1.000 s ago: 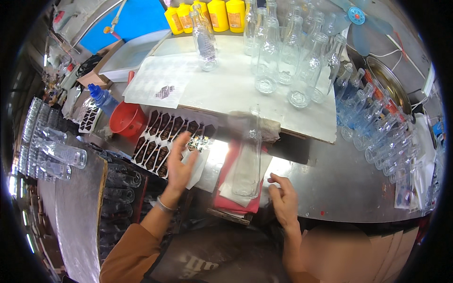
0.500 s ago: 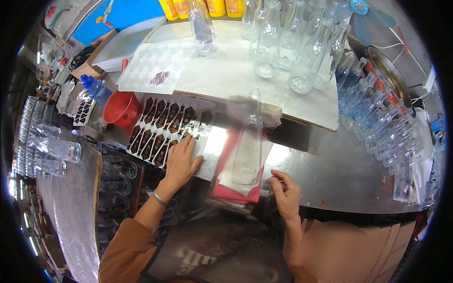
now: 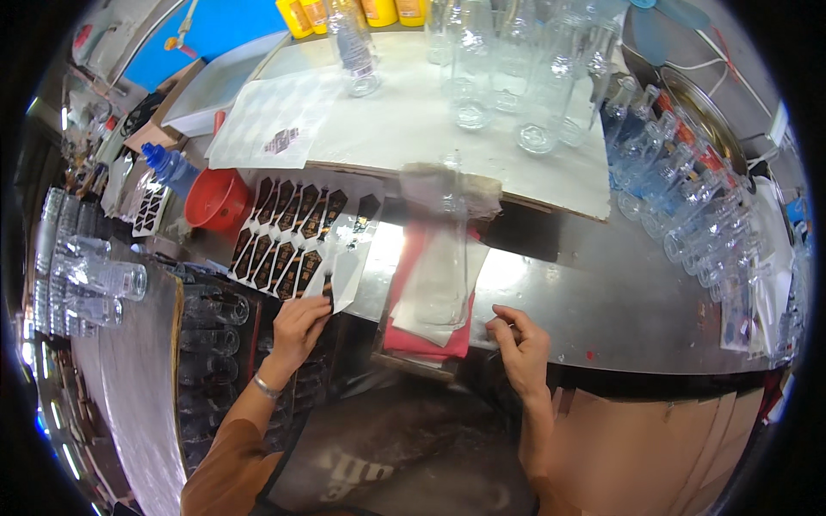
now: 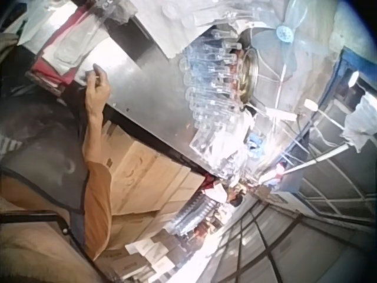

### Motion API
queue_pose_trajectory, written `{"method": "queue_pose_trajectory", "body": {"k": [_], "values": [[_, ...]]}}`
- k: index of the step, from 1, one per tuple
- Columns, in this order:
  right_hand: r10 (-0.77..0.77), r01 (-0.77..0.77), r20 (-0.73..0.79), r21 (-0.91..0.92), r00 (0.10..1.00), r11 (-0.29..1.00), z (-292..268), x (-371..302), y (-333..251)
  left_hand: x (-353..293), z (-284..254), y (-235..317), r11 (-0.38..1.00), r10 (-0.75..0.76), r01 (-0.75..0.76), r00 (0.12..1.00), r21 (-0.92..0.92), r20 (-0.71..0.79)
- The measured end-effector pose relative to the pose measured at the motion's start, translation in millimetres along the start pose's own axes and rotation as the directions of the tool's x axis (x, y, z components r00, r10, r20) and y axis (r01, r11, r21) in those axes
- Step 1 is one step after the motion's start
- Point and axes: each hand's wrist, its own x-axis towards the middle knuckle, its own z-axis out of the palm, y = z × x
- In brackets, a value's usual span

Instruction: The person repeatedly picks up clear plastic bottles, applies a rectangular label to each bottle's body, smooths the label, and places the labeled bottle on a white tray. The person also handles sheets of labels and a red cloth on the work surface.

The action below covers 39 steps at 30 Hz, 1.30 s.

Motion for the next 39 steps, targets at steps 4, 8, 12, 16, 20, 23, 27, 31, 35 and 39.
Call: {"method": "queue_pose_trajectory", "body": {"k": [4, 8, 12, 16, 20, 23, 27, 31, 35, 39], "values": [[0.039, -0.038, -0.02, 0.044, 0.999, 0.998, -5.4, -0.9, 7.4, 5.3, -12.4, 37.8, 0.736, -0.452, 0.534, 0.846, -0.417, 0.284], [0.001, -0.001, -0.02, -0.018, 1.0, 1.0, -4.0, 2.5, -2.6, 72.4, -3.5, 42.5, 0.159, -0.593, 0.56, 0.713, -0.813, 0.375], [-0.026, 0.026, -0.023, -0.001, 0.999, 1.0, 2.3, 5.3, -20.5, 146.7, 9.1, 90.3, 0.65, -0.27, 0.168, 0.963, -0.741, -0.018], [-0.23, 0.256, 0.157, -0.174, 0.96, 0.951, 17.5, 2.3, -46.9, 160.8, 15.8, 128.1, 0.947, 0.206, -0.236, 0.967, -0.22, -0.153], [-0.293, 0.34, 0.184, -0.325, 0.938, 0.882, 27.9, 6.4, -42.6, 141.4, 31.3, 128.9, 0.95, 0.267, -0.279, 0.959, -0.143, -0.096], [-0.301, 0.347, 0.185, -0.321, 0.935, 0.881, 28.4, 7.8, -42.2, 133.4, 34.2, 131.1, 0.952, 0.274, -0.28, 0.96, -0.124, -0.06], [-0.238, 0.306, 0.246, -0.286, 0.939, 0.908, 20.6, 13.1, -42.6, 127.7, 21.4, 132.7, 0.915, 0.306, -0.291, 0.952, -0.279, 0.009], [-0.078, 0.083, 0.304, -0.006, 0.949, 0.997, 8.6, 37.6, -49.8, 147.0, 19.1, 120.1, 0.862, 0.2, -0.186, 0.98, -0.472, -0.02], [-0.055, 0.041, 0.237, 0.065, 0.97, 0.997, 23.4, 62.3, -73.1, 168.2, 42.5, 109.7, 0.924, 0.086, -0.046, 0.992, -0.38, 0.089], [-0.164, 0.181, 0.212, -0.066, 0.963, 0.981, 29.3, 65.4, -71.5, 155.8, 49.9, 106.4, 0.882, 0.047, 0.002, 0.995, -0.471, 0.093]]}}
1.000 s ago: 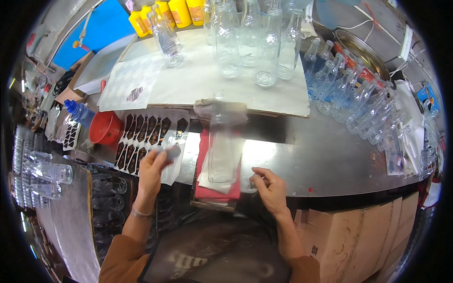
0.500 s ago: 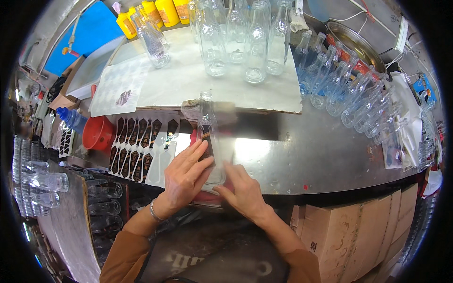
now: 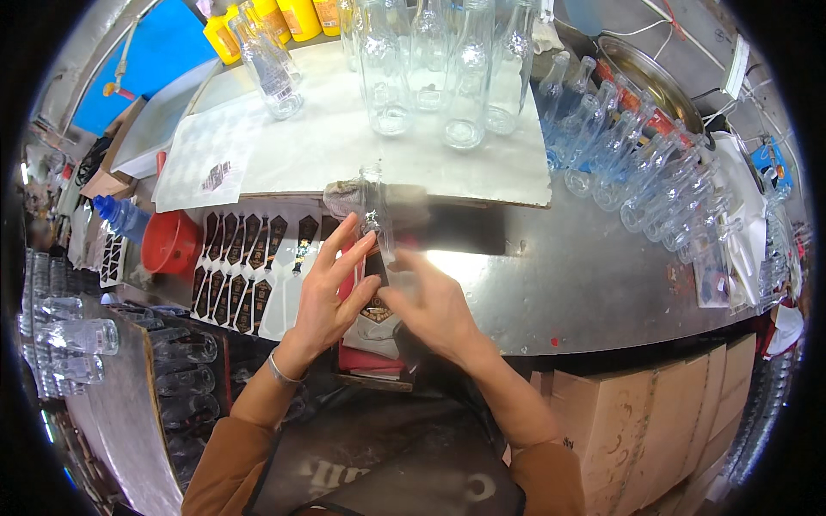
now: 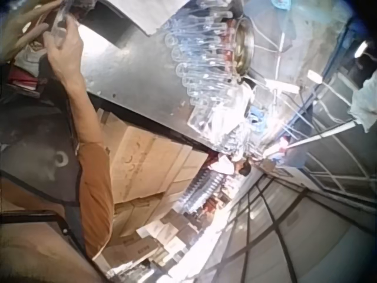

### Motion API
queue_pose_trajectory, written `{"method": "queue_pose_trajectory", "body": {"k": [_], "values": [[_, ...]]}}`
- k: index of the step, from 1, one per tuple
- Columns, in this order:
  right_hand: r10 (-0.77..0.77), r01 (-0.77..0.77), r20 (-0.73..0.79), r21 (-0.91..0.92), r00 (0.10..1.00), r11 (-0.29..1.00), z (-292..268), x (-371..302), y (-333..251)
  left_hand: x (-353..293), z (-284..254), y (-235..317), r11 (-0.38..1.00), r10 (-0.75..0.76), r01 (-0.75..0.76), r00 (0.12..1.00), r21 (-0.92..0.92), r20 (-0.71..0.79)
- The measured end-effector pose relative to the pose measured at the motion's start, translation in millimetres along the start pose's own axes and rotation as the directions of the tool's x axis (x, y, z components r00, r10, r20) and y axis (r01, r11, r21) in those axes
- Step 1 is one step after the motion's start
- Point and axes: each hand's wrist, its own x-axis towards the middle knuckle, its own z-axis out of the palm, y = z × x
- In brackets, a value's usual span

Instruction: The person repeatedly picks up clear plastic bottles, applies a rectangular label to each bottle's body, smooths the label, and places the labeled bottle on a white tray. The person also handles sheets of labels and a red cloth on the work surface.

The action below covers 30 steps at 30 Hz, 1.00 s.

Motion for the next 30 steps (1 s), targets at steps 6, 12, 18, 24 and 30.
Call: {"method": "queue_pose_trajectory", "body": {"k": [6, 12, 18, 24, 30], "values": [[-0.002, 0.002, -0.018, -0.012, 1.0, 1.0, 4.0, -2.2, 2.7, -2.8, 0.6, -3.6, 0.999, 0.0, 0.0, 1.0, -0.043, -0.006], [0.015, -0.015, -0.019, 0.01, 1.0, 1.0, 3.9, -1.6, -0.6, -0.8, -0.4, -2.3, 1.0, 0.013, -0.013, 1.0, -0.014, -0.012], [0.04, -0.035, -0.037, 0.107, 0.999, 0.994, 1.1, -3.5, 7.6, -10.5, 3.1, -8.3, 0.97, -0.105, 0.108, 0.994, -0.219, 0.024], [0.098, -0.1, 0.064, 0.021, 0.993, 0.995, -8.1, -19.9, -2.3, -47.3, 11.0, -0.6, 0.826, -0.27, 0.314, 0.949, -0.469, 0.159], [0.101, -0.105, 0.037, 0.139, 0.994, 0.985, -0.8, -20.6, 5.0, -43.5, 7.2, -5.2, 0.602, -0.356, 0.406, 0.907, -0.688, 0.224]]}}
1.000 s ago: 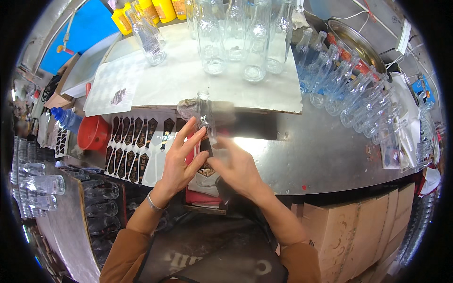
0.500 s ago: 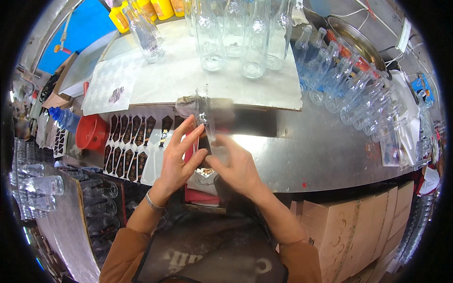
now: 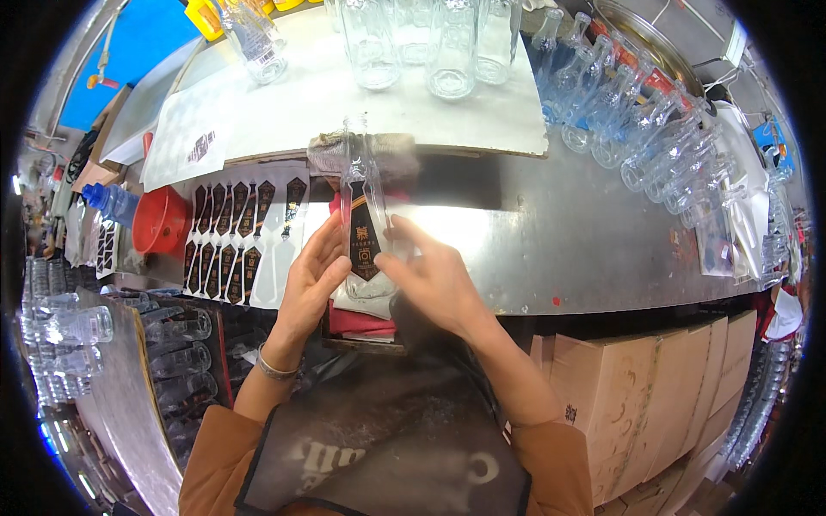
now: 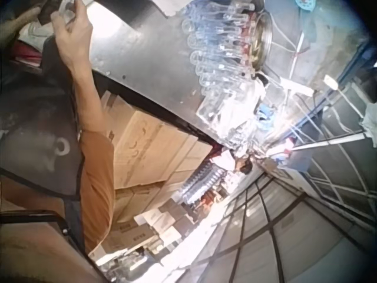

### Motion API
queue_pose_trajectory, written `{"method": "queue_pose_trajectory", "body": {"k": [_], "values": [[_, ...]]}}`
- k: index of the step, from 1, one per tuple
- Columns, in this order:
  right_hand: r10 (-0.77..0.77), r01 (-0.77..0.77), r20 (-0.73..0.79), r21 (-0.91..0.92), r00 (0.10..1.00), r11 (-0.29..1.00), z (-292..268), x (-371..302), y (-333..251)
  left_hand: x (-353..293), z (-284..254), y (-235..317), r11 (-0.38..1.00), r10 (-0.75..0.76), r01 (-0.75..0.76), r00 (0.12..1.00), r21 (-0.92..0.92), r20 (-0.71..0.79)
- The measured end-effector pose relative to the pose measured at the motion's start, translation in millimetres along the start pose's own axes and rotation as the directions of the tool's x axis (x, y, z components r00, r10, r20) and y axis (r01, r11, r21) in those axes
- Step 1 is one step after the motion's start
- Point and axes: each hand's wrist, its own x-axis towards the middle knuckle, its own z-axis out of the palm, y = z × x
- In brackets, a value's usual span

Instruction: The person repeatedly picks up clear plastic bottles, applies a rectangular label to each bottle's body, smooths the label, and places the labeled bottle on a white tray. The person also handles sheets of labels and a red cloth on the work surface.

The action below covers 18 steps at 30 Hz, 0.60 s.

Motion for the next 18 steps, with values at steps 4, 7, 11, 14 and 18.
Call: {"method": "queue_pose_trajectory", "body": {"k": [4, 7, 11, 14, 18], "values": [[0.024, -0.024, 0.004, -0.063, 1.0, 0.998, 3.8, 2.4, -4.2, 1.1, 1.4, 1.1, 1.0, -0.01, 0.011, 1.0, 0.005, -0.014], [0.001, -0.001, -0.001, -0.059, 1.0, 0.998, 4.3, 2.2, 1.3, 1.6, 2.9, -0.7, 0.999, 0.015, -0.016, 1.0, -0.028, -0.026], [0.001, -0.001, 0.005, -0.06, 1.0, 0.998, 4.2, 2.5, 0.6, 1.9, 2.4, -1.2, 0.999, 0.022, -0.022, 1.0, -0.046, -0.013], [0.008, -0.007, 0.012, -0.072, 1.0, 0.997, 3.4, 2.9, 0.3, 2.0, 2.4, -2.5, 0.998, 0.025, -0.026, 1.0, -0.051, -0.008], [0.012, -0.011, 0.011, -0.063, 1.0, 0.998, 3.1, 2.9, 1.1, 1.7, 2.1, -1.9, 0.999, 0.016, -0.016, 1.0, -0.043, 0.004]]}}
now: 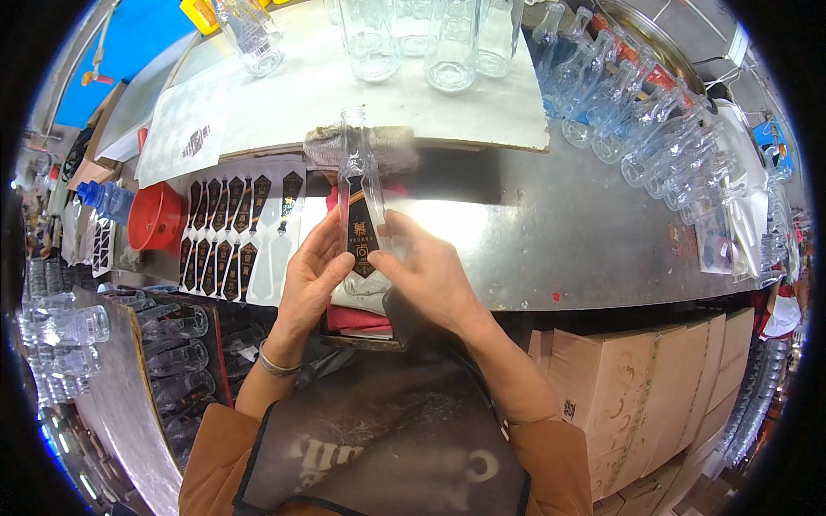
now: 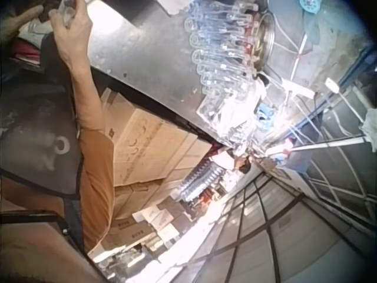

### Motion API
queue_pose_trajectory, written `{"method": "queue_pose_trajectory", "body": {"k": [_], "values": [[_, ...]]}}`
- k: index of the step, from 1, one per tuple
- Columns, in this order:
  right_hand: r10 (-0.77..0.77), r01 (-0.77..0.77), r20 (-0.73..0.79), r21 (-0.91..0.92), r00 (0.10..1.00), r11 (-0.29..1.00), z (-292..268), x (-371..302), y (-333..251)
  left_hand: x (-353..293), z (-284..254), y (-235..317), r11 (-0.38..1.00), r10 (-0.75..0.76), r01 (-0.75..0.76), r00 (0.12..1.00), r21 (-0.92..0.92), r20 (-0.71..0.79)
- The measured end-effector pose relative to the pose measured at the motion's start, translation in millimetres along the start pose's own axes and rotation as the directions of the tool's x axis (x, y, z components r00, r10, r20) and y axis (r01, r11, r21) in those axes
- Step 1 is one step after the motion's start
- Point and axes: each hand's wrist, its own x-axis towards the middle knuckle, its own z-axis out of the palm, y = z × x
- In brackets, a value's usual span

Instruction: The person repeatedly picks up clear plastic bottles, applies a rectangular label to each bottle's body, smooths the label, and places the labeled bottle on a white tray. The person also handles sheets of labels and a red cloth on the work surface.

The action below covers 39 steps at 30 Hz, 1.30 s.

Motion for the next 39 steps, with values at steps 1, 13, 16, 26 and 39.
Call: {"method": "queue_pose_trajectory", "body": {"k": [1, 13, 16, 26, 39], "values": [[0.001, -0.001, -0.001, 0.008, 1.0, 1.0, 0.3, -0.4, 0.5, -0.2, 0.2, 0.3, 1.0, 0.003, -0.003, 1.0, 0.009, 0.001], [0.025, -0.026, 0.025, 0.044, 0.999, 0.999, -3.0, 0.7, 2.8, 24.8, 0.3, 26.2, 0.705, 0.338, -0.306, 0.938, 0.64, 0.077], [0.026, -0.027, 0.03, 0.044, 0.999, 0.999, -3.6, 0.4, 1.2, 27.4, 1.5, 25.0, 0.671, 0.342, -0.307, 0.936, 0.676, 0.086], [-0.002, 0.002, 0.006, 0.025, 1.0, 1.0, -2.3, 0.6, 2.9, 29.4, 0.8, 25.7, 0.675, 0.322, -0.288, 0.943, 0.68, 0.08], [-0.018, 0.02, -0.046, 0.05, 0.999, 0.999, 0.2, 0.1, 3.3, 33.3, 1.8, 26.7, 0.646, 0.336, -0.296, 0.938, 0.704, 0.087]]}}
